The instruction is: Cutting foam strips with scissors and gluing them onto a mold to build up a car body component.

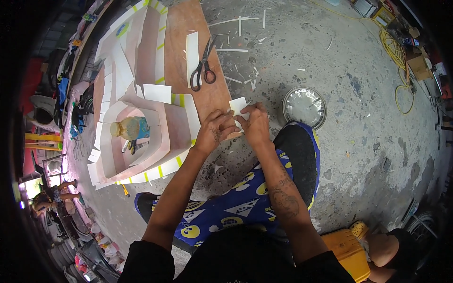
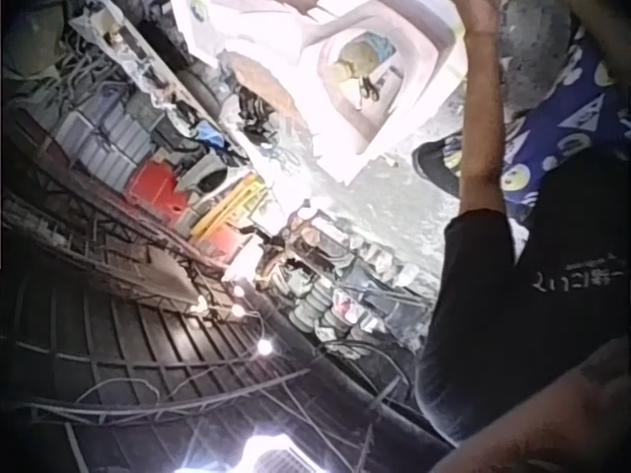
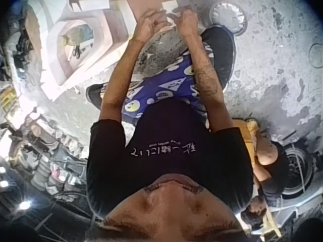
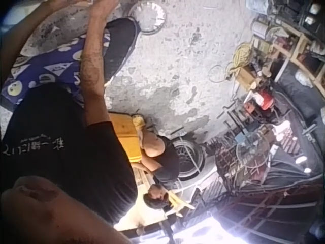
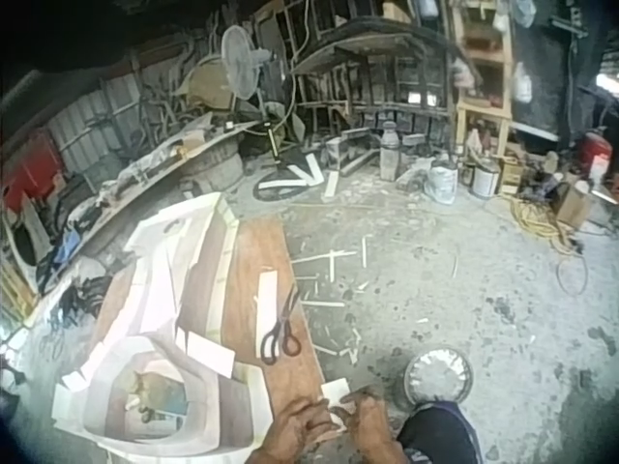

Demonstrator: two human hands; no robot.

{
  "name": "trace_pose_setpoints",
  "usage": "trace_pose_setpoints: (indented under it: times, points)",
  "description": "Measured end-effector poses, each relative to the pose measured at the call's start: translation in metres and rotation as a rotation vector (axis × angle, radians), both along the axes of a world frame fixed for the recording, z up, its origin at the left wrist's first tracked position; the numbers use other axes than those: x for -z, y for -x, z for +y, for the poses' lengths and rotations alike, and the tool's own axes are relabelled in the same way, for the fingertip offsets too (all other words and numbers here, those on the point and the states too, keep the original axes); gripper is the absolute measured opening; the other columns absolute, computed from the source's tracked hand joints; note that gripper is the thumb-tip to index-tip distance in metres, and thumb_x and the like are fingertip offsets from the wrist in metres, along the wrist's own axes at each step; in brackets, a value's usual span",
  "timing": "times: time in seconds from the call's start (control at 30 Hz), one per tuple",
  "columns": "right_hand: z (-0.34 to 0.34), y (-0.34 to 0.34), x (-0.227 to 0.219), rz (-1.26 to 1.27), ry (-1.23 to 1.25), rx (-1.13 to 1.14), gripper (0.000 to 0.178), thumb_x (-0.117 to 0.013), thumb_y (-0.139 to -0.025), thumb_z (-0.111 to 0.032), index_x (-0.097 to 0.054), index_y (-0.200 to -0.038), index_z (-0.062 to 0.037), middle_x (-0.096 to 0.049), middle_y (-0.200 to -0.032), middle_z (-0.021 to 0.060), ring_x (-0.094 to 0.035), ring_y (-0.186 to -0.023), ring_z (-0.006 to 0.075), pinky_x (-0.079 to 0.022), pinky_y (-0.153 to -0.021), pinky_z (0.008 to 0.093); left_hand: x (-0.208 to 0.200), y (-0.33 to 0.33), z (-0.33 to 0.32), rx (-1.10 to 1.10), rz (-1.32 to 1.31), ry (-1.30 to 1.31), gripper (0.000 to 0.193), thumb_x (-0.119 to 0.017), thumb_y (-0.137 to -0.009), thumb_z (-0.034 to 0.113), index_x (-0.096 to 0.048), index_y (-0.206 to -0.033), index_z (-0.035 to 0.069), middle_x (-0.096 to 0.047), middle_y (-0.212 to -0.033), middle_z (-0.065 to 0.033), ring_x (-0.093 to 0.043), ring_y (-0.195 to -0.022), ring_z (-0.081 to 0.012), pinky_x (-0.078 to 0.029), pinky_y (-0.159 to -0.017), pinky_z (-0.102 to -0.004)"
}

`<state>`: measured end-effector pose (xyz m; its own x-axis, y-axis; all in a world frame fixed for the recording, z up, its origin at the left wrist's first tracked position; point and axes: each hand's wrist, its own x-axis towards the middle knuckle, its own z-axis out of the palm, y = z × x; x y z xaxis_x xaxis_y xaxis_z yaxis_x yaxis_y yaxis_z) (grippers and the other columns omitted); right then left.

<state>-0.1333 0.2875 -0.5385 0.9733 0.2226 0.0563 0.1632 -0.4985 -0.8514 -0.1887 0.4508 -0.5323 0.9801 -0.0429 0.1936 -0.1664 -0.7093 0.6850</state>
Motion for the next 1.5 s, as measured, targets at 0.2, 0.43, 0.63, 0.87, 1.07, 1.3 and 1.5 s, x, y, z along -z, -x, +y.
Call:
trace_pose_setpoints:
  times: [0.2, 0.43, 0.63, 0.87, 1.07, 1.3, 1.5]
  points:
    - [0.003, -0.001, 0.004, 0.060, 0.057, -0.003, 0.030, -0.084, -0.068, -0.012, -0.068, -0.088, 0.0042, -0.062, -0.088, 0.0225, -0.065, -0.071, 0.0368, -0.051, -0.067, 0.0425, 0.007, 0.001, 0.002, 0.008, 0.001, 0.034, 0.053, -0.081, -0.068, -0.003, -0.065, -0.118, -0.001, -0.058, -0.093, -0.0109, -0.060, -0.082, -0.0236, -0.052, -0.074, -0.0322]
    - [0.002, -0.002, 0.010, 0.015, 0.063, 0.004, 0.030, -0.085, -0.067, -0.016, -0.071, -0.083, 0.0050, -0.066, -0.084, 0.0232, -0.066, -0.073, 0.0378, -0.052, -0.068, 0.0417, -0.004, -0.001, 0.000, 0.034, 0.012, -0.022, 0.050, -0.080, -0.071, 0.001, -0.064, -0.119, -0.001, -0.058, -0.093, -0.0120, -0.061, -0.081, -0.0247, -0.052, -0.075, -0.0335]
    - [0.004, -0.002, 0.007, 0.085, 0.071, -0.012, 0.031, -0.084, -0.069, -0.018, -0.072, -0.086, 0.0044, -0.068, -0.083, 0.0252, -0.069, -0.074, 0.0359, -0.053, -0.068, 0.0402, -0.010, -0.001, 0.001, 0.062, -0.037, -0.084, 0.048, -0.081, -0.072, 0.005, -0.064, -0.117, -0.001, -0.059, -0.093, -0.0126, -0.062, -0.082, -0.0259, -0.052, -0.074, -0.0352]
    - [0.001, -0.004, 0.013, 0.158, 0.055, -0.017, 0.031, -0.083, -0.070, -0.018, -0.073, -0.089, 0.0039, -0.068, -0.081, 0.0250, -0.069, -0.074, 0.0365, -0.054, -0.068, 0.0391, -0.011, -0.003, -0.002, 0.059, 0.028, -0.058, 0.048, -0.082, -0.070, 0.006, -0.065, -0.115, 0.000, -0.059, -0.091, -0.0116, -0.061, -0.081, -0.0260, -0.052, -0.073, -0.0349]
    - [0.003, -0.007, 0.018, 0.183, -0.014, -0.050, 0.028, -0.080, -0.072, -0.015, -0.073, -0.089, 0.0060, -0.068, -0.077, 0.0259, -0.069, -0.069, 0.0350, -0.054, -0.066, 0.0370, -0.002, -0.004, 0.000, 0.053, -0.004, -0.010, 0.048, -0.081, -0.070, 0.003, -0.065, -0.115, -0.001, -0.060, -0.092, -0.0112, -0.061, -0.080, -0.0242, -0.053, -0.075, -0.0347]
    - [0.002, -0.007, 0.024, 0.269, -0.053, -0.050, 0.027, -0.080, -0.072, -0.015, -0.074, -0.089, 0.0042, -0.069, -0.079, 0.0247, -0.070, -0.070, 0.0320, -0.055, -0.069, 0.0354, -0.002, -0.002, -0.001, 0.058, -0.020, 0.003, 0.046, -0.080, -0.071, 0.002, -0.065, -0.114, -0.003, -0.060, -0.093, -0.0118, -0.061, -0.082, -0.0242, -0.053, -0.077, -0.0339]
    - [0.002, -0.011, 0.019, 0.354, -0.033, -0.048, 0.024, -0.078, -0.074, -0.017, -0.075, -0.088, 0.0018, -0.069, -0.079, 0.0237, -0.070, -0.071, 0.0315, -0.055, -0.070, 0.0343, -0.008, -0.003, -0.001, 0.072, 0.009, -0.025, 0.045, -0.080, -0.071, 0.004, -0.065, -0.112, -0.002, -0.058, -0.091, -0.0120, -0.060, -0.079, -0.0253, -0.052, -0.076, -0.0338]
